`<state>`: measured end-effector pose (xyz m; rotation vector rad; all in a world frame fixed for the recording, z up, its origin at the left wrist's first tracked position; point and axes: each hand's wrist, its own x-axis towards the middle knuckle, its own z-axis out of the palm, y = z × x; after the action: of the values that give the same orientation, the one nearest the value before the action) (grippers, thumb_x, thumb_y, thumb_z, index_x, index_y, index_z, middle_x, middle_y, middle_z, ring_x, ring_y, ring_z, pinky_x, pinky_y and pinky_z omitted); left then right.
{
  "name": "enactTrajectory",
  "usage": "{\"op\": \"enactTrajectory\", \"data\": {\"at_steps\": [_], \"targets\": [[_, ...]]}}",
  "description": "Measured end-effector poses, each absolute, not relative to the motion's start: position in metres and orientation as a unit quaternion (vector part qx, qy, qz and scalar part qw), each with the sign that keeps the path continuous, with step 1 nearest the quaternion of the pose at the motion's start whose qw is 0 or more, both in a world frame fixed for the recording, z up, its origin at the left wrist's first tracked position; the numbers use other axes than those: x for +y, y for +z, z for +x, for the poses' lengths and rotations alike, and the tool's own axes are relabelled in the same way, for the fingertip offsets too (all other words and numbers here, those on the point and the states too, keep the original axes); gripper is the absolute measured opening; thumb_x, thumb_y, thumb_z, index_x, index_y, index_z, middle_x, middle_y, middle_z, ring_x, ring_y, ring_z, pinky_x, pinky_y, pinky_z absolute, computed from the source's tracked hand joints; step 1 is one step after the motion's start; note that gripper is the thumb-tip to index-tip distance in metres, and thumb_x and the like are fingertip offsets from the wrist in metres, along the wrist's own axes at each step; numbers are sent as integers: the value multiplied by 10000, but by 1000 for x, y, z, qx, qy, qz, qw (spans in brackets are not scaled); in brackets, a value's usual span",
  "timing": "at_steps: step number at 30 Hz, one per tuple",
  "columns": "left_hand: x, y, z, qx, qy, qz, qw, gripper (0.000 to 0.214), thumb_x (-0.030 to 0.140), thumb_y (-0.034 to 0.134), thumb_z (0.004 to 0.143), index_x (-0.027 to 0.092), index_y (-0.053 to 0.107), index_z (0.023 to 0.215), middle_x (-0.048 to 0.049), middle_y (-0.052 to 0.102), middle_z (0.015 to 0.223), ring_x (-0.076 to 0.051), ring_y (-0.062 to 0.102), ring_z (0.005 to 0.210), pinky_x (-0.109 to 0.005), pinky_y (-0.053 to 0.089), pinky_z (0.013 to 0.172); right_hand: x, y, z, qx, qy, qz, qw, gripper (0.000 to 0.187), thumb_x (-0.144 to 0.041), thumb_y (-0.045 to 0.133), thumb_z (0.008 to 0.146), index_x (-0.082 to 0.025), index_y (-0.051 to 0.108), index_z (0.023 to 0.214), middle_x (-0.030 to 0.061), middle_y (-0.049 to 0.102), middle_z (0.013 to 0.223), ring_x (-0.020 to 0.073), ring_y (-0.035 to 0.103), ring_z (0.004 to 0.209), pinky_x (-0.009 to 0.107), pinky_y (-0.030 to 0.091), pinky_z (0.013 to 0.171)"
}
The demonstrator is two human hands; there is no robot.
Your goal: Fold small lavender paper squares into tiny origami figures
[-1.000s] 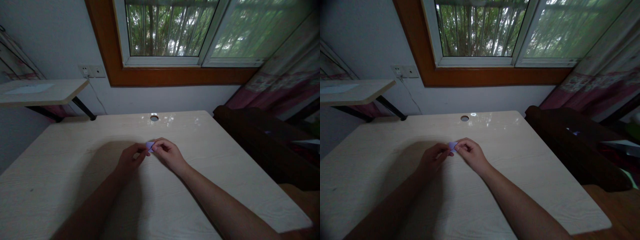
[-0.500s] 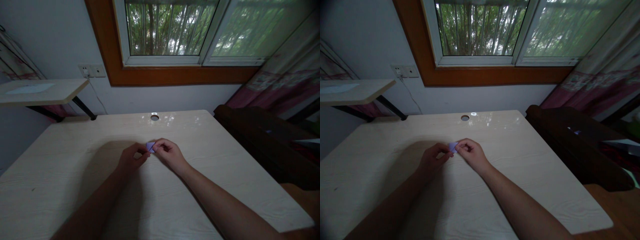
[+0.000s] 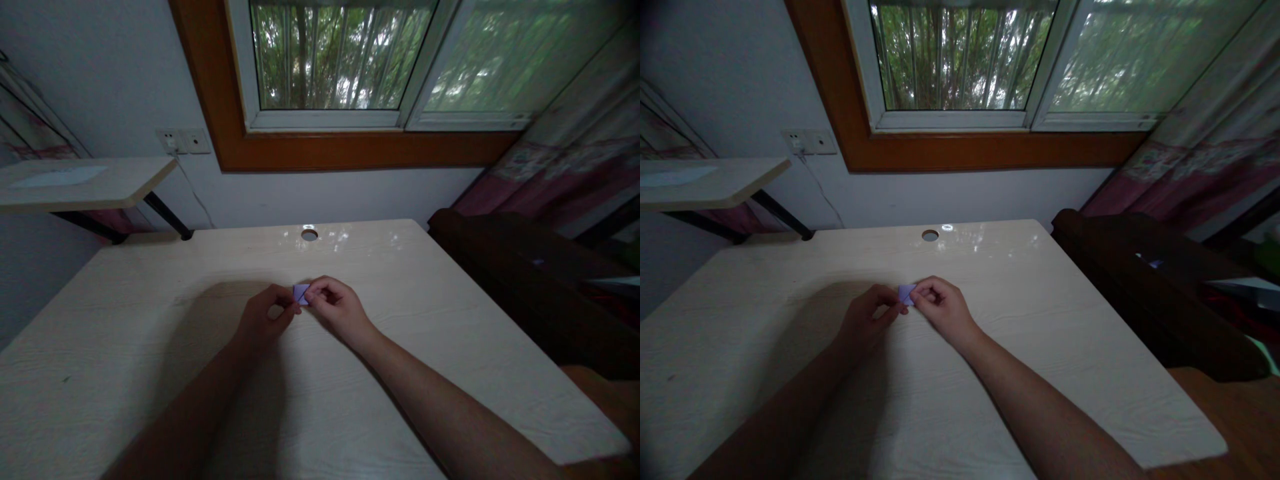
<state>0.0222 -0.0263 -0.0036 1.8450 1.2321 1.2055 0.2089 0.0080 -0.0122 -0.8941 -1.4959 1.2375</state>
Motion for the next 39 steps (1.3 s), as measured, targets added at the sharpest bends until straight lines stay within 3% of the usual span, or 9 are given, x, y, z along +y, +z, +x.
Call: {"op": "enactTrajectory", "data": {"at_steps": [9,24,39], "targets": [[-26,-13,25,439,494,600,450,238,336,623,897,207,449,996,-7,696,803,-173,730,721,-273,564,649,7,-14,211,-656,486,-337,468,144,-327,697,829,-185,672,827,33,661,816,132,593,702,263,478,649],[-26,-11,26,421,475,670,384,202,223,618,889,195,475,1028,-22,708,816,-165,729,770,-299,574,746,7,-11,209,-611,546,-321,475,154,-323,709,822,-183,646,823,24,691,772,134,629,667,276,502,648],[-25,-8,25,477,427,706,303,125,247,676,823,191,580,880,-11,716,789,-148,693,737,-258,546,708,9,-14,212,-658,484,-345,462,116,-299,686,838,-185,665,835,28,661,811,128,602,701,254,481,653]]}}
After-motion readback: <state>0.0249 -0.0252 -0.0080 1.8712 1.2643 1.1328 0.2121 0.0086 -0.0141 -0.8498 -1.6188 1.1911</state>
